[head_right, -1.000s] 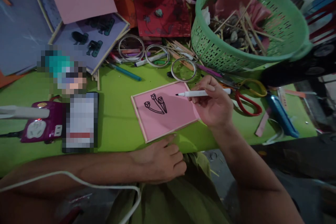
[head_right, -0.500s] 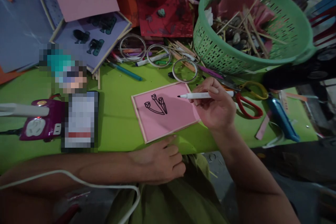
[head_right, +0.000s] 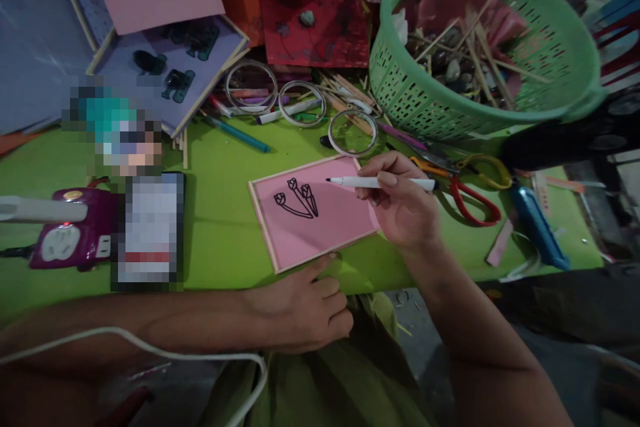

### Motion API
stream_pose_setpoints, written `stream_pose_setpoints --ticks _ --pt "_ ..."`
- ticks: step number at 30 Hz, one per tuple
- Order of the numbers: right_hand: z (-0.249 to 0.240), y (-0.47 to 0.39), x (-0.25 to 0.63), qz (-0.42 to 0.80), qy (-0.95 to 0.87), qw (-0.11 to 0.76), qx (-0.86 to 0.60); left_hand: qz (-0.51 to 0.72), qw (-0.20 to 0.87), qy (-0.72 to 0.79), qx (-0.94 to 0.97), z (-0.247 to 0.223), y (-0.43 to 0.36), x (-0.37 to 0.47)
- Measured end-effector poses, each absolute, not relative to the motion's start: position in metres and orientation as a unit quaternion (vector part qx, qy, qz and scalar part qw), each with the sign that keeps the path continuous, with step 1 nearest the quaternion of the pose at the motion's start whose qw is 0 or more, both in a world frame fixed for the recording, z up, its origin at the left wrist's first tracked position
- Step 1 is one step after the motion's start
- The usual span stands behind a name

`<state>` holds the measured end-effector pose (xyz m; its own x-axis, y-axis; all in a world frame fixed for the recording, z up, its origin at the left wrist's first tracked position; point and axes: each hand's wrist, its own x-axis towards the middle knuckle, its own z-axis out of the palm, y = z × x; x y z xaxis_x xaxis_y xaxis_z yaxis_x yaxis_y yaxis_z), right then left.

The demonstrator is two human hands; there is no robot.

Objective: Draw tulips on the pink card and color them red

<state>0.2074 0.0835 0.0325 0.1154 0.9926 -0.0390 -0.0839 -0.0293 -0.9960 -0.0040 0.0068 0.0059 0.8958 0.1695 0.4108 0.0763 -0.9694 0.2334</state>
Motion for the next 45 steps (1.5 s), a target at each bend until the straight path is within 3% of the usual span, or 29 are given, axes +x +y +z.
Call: stream_pose_setpoints --ticks 4,12,26,45 --pt "0.028 0.081 0.202 0.493 -0.456 0.536 -0.512 0.223 0.097 0.064 0.968 0.006 0.007 -0.004" --pt "0.018 0.075 0.196 0.488 -0.518 0.444 -0.544 0.230 0.093 0.068 0.966 0.005 0.006 -0.004" --pt "0.020 0.074 0.192 0.476 -0.537 0.424 -0.553 0.238 0.093 0.074 0.964 0.004 0.005 -0.004" --pt "0.022 0.083 0.192 0.474 -0.485 0.504 -0.535 0.243 0.098 0.071 0.963 0.000 0.004 -0.003"
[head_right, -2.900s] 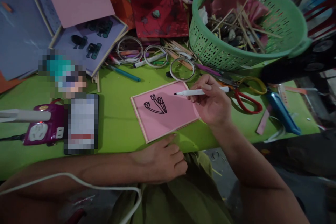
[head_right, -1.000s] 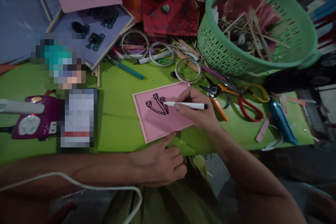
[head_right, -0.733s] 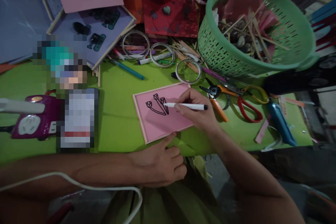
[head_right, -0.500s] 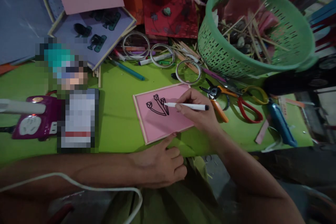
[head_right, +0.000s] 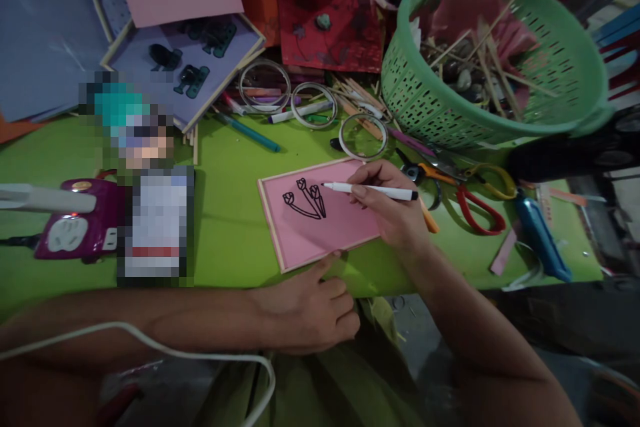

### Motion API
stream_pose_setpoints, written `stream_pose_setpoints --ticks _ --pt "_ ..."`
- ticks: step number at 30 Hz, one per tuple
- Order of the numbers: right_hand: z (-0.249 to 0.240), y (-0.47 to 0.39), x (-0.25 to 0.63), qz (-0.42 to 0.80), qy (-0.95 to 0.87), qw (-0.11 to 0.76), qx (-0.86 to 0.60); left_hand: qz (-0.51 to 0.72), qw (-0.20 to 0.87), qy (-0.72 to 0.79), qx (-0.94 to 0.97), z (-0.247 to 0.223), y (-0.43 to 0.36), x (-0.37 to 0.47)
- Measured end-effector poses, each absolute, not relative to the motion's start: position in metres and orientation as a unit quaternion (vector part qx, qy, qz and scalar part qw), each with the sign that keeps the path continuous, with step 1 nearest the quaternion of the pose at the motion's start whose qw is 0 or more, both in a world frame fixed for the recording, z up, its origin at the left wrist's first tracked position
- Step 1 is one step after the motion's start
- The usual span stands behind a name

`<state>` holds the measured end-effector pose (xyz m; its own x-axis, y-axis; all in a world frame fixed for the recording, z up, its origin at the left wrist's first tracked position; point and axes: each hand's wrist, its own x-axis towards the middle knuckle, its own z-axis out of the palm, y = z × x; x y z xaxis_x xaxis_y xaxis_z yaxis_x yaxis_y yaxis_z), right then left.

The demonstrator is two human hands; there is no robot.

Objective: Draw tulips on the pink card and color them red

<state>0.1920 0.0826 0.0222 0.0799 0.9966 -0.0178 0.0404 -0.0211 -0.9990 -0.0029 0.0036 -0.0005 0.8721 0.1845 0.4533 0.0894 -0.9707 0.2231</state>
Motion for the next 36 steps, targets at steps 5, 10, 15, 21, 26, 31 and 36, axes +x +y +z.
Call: stream_pose_setpoints --ticks 5,10,15,21,26,31,36 --pt "0.0216 0.0807 0.1927 0.489 -0.473 0.514 -0.522 0.245 0.098 0.070 0.962 -0.0004 0.0043 -0.0033" --pt "0.0212 0.0802 0.1944 0.495 -0.473 0.514 -0.517 0.239 0.093 0.068 0.964 -0.0007 0.0047 -0.0032" --pt "0.0198 0.0800 0.1949 0.492 -0.468 0.516 -0.523 0.225 0.093 0.069 0.967 0.0017 0.0052 -0.0038" --pt "0.0191 0.0815 0.1953 0.485 -0.482 0.512 -0.519 0.229 0.088 0.071 0.967 0.0008 0.0042 -0.0034" --pt "0.0200 0.0828 0.1963 0.488 -0.492 0.506 -0.514 0.234 0.085 0.073 0.966 0.0013 0.0044 -0.0032" --pt "0.0221 0.0824 0.1959 0.486 -0.492 0.500 -0.522 0.224 0.080 0.066 0.969 0.0023 0.0054 -0.0038" --pt "0.0228 0.0769 0.1974 0.502 -0.502 0.487 -0.509 0.222 0.085 0.070 0.969 0.0030 0.0053 -0.0045"
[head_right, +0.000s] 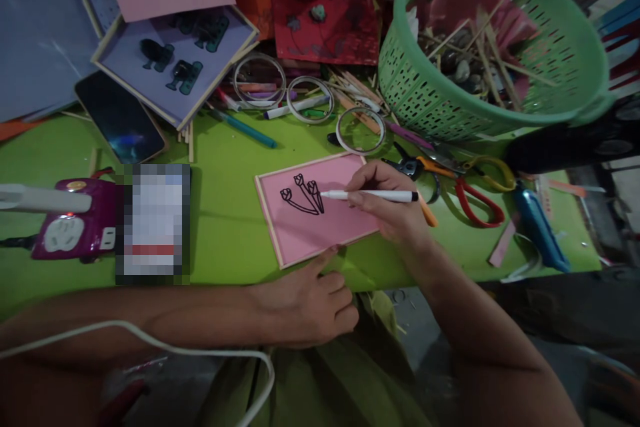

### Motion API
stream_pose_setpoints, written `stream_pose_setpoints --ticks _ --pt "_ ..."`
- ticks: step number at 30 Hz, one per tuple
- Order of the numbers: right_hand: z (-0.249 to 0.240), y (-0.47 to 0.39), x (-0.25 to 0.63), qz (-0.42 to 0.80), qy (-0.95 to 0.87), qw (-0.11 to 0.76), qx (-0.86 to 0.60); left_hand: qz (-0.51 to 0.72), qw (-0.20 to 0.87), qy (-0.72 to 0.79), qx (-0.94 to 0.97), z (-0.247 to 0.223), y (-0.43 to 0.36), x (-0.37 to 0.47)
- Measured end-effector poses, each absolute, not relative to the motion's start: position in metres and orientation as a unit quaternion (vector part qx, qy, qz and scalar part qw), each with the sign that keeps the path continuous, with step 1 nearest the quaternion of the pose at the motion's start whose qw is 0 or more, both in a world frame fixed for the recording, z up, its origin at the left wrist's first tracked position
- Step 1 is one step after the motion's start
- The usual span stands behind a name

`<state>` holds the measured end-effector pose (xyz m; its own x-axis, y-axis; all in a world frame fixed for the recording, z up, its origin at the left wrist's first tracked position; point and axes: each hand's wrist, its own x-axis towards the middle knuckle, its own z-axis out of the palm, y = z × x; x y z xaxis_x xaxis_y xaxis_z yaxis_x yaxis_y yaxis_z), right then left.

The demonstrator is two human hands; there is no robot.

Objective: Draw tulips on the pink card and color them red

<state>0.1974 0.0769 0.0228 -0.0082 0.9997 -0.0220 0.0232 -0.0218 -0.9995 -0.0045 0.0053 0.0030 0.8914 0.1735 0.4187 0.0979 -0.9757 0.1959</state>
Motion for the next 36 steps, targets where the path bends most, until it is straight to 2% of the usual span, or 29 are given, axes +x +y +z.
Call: stream_pose_setpoints --ticks 7,36 --pt "0.0200 0.0679 0.2037 0.534 -0.522 0.410 -0.524 0.227 0.090 0.069 0.967 0.0045 0.0062 -0.0051" --pt "0.0196 0.0689 0.2022 0.513 -0.528 0.411 -0.538 0.216 0.093 0.078 0.969 0.0054 0.0064 -0.0049"
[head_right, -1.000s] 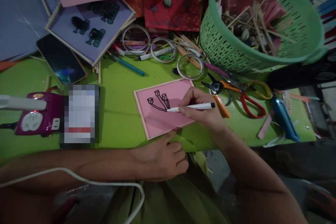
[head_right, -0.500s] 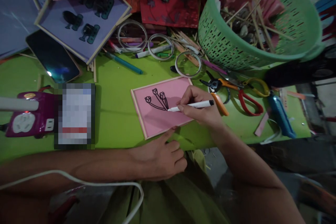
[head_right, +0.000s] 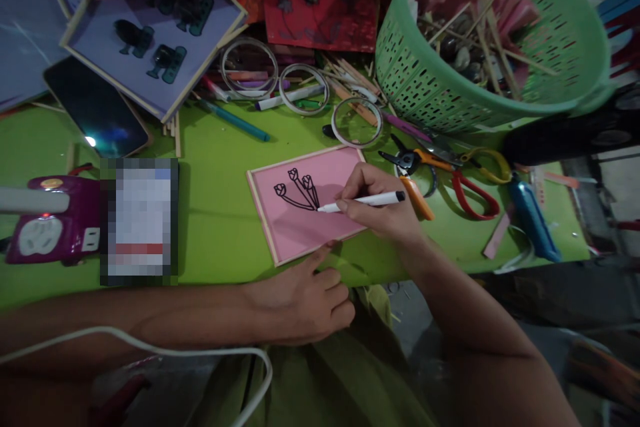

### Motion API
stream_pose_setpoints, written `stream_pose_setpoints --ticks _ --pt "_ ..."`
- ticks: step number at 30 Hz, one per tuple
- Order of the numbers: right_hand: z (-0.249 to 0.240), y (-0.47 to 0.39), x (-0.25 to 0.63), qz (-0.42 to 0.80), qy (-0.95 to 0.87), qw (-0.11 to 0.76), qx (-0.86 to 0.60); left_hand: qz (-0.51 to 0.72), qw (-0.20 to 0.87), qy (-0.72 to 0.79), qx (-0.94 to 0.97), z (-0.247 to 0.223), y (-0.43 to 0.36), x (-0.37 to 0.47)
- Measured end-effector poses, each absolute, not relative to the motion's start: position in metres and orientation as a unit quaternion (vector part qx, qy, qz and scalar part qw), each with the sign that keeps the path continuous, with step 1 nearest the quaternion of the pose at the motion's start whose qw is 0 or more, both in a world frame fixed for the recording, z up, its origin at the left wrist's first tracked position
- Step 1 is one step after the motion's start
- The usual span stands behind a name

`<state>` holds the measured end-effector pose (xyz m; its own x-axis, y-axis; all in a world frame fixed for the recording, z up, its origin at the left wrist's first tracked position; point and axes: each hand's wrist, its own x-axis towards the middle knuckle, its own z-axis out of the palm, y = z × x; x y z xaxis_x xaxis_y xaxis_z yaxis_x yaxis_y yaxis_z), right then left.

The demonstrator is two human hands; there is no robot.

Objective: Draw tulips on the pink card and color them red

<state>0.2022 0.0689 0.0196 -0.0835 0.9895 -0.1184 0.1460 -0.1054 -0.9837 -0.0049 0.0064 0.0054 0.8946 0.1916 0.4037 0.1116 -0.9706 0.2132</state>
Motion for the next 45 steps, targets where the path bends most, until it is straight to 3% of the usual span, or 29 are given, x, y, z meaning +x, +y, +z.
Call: stream_pose_setpoints --ticks 45 --pt "0.0210 0.0695 0.2010 0.496 -0.541 0.395 -0.552 0.232 0.096 0.082 0.964 0.0045 0.0053 -0.0043"
